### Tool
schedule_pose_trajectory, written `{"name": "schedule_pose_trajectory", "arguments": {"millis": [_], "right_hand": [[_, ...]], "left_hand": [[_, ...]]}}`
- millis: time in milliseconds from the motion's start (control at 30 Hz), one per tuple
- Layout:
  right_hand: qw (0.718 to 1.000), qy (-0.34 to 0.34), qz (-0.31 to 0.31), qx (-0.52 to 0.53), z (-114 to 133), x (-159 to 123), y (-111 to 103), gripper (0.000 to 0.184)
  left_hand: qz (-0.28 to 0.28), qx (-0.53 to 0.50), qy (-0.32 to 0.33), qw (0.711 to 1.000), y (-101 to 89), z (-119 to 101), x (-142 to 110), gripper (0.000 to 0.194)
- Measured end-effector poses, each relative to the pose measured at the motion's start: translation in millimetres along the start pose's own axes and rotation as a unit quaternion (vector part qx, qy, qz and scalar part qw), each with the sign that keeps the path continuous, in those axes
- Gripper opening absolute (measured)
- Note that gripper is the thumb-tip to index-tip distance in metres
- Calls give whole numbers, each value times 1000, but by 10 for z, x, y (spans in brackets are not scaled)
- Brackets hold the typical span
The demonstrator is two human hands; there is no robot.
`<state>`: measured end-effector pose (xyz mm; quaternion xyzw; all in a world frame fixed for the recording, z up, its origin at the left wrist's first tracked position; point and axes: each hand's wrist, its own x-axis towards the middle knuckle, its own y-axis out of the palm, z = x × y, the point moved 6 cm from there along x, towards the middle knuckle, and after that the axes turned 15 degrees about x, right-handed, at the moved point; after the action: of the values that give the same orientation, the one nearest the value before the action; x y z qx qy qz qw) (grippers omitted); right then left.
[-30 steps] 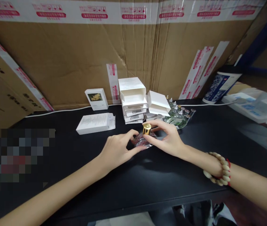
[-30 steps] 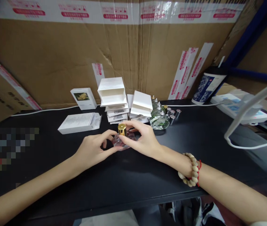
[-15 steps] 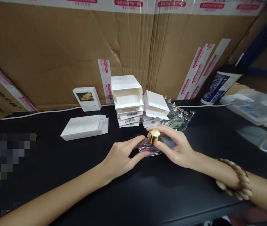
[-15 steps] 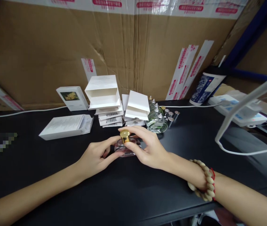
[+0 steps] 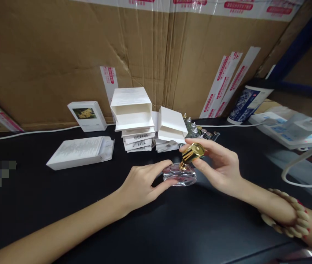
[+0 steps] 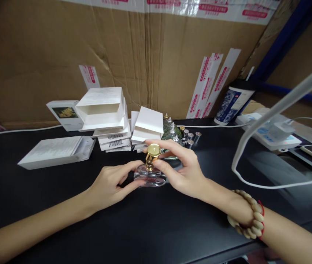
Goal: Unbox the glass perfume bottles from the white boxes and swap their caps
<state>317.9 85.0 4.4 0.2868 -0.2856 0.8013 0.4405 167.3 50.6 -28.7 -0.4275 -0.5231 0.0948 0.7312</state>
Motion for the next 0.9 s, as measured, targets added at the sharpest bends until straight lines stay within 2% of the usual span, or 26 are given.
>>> {"name": "schedule_pose_trajectory", "arguments": {"millis": [133,300,600,767,833,900], "right_hand": [[999,21,-6,27,-23,-20,-37,36],[994,52,-46,81,-74,-34,-113,31],[992,14,-92,87,15,-41,-220,33],[983,-24,-182,28,49,83,-536,32],[973,-38,-230,4,7,112,-725,29],[968,-27,-249,-9,-88,124,-885,28]], "left_hand": [[-8,-3,1,1000,30,-78,65,36],[-6,-15,-9,1000,109,-148,119,36],[4,-42,-20,999,144,-167,159,33],[36,-70,-23,997,156,-163,144,38],[29,-86,-19,996,141,-163,136,36],[12,-91,4,996,114,-182,136,27]]}}
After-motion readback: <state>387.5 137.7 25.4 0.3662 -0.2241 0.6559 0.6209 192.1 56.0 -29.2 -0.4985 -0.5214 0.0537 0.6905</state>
